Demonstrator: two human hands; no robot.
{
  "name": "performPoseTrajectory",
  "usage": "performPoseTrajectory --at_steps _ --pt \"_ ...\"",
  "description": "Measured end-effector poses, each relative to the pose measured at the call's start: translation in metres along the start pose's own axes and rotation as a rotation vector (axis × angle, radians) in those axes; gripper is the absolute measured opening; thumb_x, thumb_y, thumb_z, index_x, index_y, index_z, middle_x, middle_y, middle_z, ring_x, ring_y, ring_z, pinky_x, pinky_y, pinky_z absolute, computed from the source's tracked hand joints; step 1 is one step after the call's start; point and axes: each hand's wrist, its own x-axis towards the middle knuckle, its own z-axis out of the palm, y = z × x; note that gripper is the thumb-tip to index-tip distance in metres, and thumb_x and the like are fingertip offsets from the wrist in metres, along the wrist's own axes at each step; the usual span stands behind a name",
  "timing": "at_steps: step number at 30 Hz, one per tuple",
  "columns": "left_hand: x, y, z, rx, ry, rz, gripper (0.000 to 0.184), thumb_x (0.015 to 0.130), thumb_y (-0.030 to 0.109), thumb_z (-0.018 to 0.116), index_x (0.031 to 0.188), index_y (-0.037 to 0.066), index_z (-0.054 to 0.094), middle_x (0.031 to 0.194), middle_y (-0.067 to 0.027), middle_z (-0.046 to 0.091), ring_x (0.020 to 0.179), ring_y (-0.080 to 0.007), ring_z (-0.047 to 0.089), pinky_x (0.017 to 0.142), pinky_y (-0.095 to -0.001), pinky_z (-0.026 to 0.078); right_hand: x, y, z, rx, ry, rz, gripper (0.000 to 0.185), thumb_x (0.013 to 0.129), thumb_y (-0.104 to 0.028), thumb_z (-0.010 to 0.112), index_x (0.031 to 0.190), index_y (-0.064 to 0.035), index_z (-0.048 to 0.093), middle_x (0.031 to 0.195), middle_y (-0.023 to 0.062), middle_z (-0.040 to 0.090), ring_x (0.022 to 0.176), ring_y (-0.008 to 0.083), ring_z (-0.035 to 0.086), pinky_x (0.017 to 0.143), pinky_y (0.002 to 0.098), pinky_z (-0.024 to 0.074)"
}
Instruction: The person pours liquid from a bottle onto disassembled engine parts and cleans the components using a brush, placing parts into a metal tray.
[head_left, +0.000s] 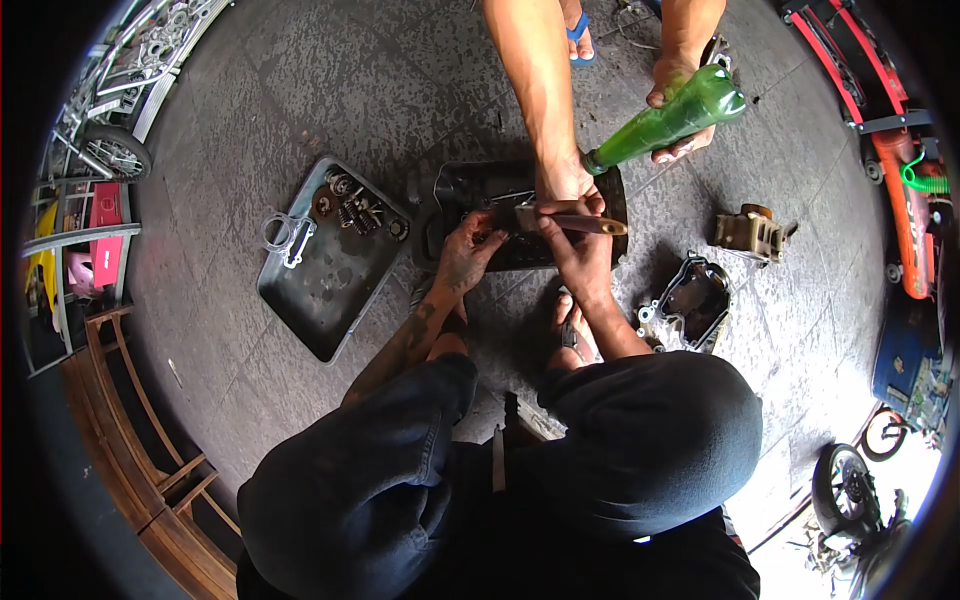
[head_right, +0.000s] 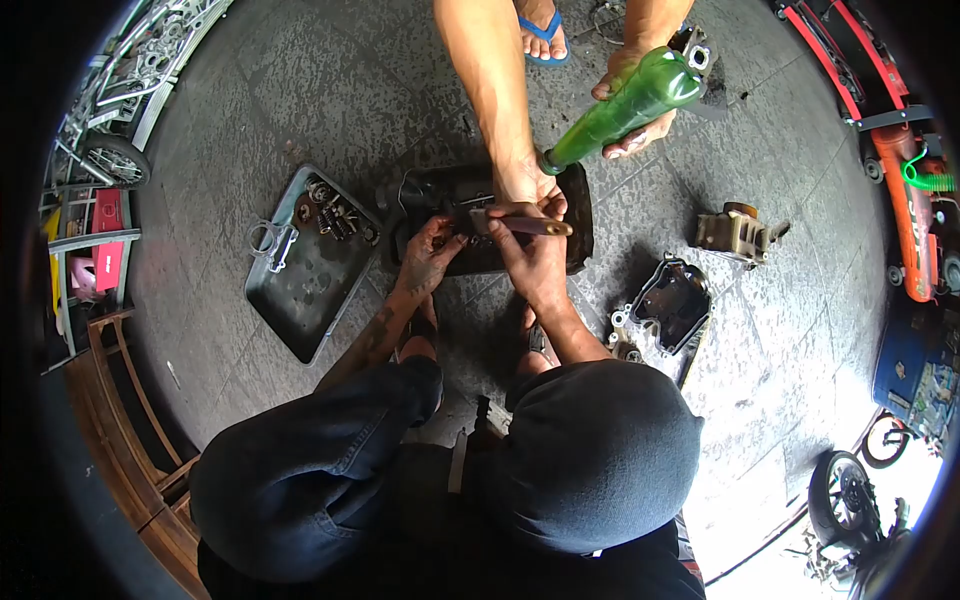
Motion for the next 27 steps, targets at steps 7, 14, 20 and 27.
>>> performPoseTrajectory --at_steps 7,14,20,27 --pt "-0.002 0.016 -0.014 -0.128 -0.050 -0.174 0.028 0.092 0.018 0.062 0.115 0.001 0.060 0.088 -0.0013 0.062 0.075 -0.0060 0.055 0.063 -0.0199 0.044 -0.004 -0.009 -0.005 -0.151 -0.048 0.219 0.016 0.086 -0.014 0.067 0.097 -0.0027 0.067 0.083 0.0115 0.070 0.078 0.0212 0.068 0.073 0.0324 0.0512" --pt "-0.002 0.013 -0.015 -0.274 -0.033 -0.193 0.028 0.093 0.019 0.062 0.114 0.001 0.060 0.075 0.0023 0.057 0.051 -0.0002 0.044 0.043 -0.0184 0.034 -0.002 -0.003 -0.006 -0.126 -0.056 0.162 0.016 0.086 -0.013 0.068 0.096 -0.0012 0.067 0.079 0.0112 0.069 0.072 0.0183 0.067 0.068 0.0295 0.0513" --pt "0.000 0.005 -0.010 -0.394 -0.010 -0.309 0.030 0.092 0.020 0.062 0.118 0.004 0.061 0.068 0.0037 0.056 0.043 -0.0002 0.038 0.037 -0.0192 0.029 -0.002 -0.015 -0.002 0.003 -0.055 0.144 0.013 0.086 -0.011 0.068 0.096 -0.0020 0.067 0.085 0.0108 0.070 0.079 0.0181 0.067 0.073 0.0302 0.0515" --pt "0.002 0.014 -0.012 -0.279 -0.100 -0.320 0.033 0.094 0.029 0.060 0.117 0.005 0.064 0.061 0.0049 0.053 0.040 -0.0013 0.037 0.036 -0.0195 0.027 -0.001 -0.008 -0.003 -0.048 -0.113 0.152 0.015 0.086 -0.011 0.068 0.097 -0.0022 0.066 0.086 0.0102 0.070 0.081 0.0182 0.067 0.075 0.0306 0.0512"
